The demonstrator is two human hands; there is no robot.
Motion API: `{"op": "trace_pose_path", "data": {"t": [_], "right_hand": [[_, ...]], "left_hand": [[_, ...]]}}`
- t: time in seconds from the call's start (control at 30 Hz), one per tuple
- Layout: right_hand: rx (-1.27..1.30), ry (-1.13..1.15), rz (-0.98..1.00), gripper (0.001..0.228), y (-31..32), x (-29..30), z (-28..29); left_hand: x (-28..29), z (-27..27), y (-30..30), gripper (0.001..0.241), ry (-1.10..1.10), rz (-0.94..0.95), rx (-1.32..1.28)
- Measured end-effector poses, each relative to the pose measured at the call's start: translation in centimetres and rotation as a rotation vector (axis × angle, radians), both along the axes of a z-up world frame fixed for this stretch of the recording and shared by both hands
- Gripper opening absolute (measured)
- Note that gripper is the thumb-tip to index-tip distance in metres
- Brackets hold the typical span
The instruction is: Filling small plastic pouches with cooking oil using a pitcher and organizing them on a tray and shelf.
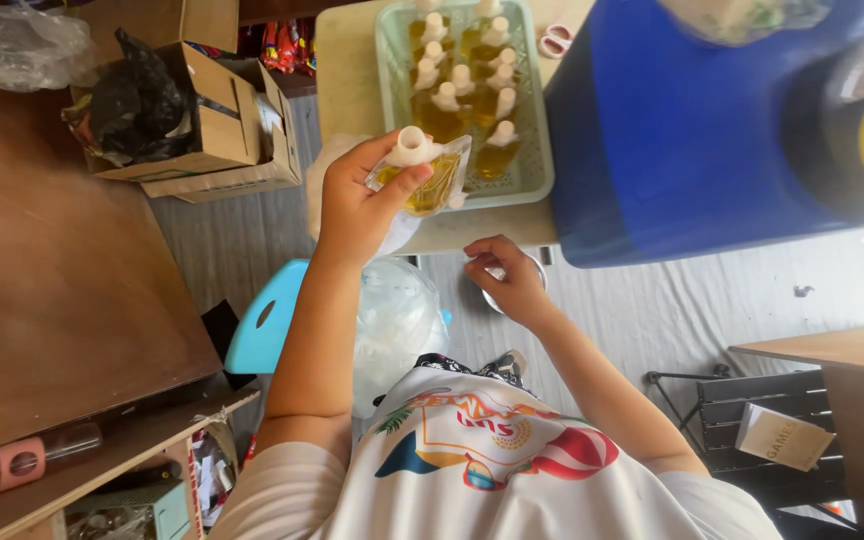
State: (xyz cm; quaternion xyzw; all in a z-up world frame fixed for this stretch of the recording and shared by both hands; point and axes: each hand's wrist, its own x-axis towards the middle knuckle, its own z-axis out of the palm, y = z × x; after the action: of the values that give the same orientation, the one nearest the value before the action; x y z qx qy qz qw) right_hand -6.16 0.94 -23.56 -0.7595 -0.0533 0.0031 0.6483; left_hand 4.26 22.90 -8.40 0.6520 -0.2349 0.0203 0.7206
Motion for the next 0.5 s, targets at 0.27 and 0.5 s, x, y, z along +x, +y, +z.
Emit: {"op": "trace_pose_path", "data": {"t": [0.27, 0.5], "right_hand": [[-0.456, -0.186, 0.266, 0.031, 13.6, 9.5, -4.2], [-0.567, -0.050, 0.192, 0.051, 19.0, 16.5, -7.3]], "left_hand": [[3.7, -0.7, 3.2, 0.036, 0.058, 0.023, 0.024], [5.0, -2.4, 4.6, 0.033, 0.006, 0.030, 0.107]]}}
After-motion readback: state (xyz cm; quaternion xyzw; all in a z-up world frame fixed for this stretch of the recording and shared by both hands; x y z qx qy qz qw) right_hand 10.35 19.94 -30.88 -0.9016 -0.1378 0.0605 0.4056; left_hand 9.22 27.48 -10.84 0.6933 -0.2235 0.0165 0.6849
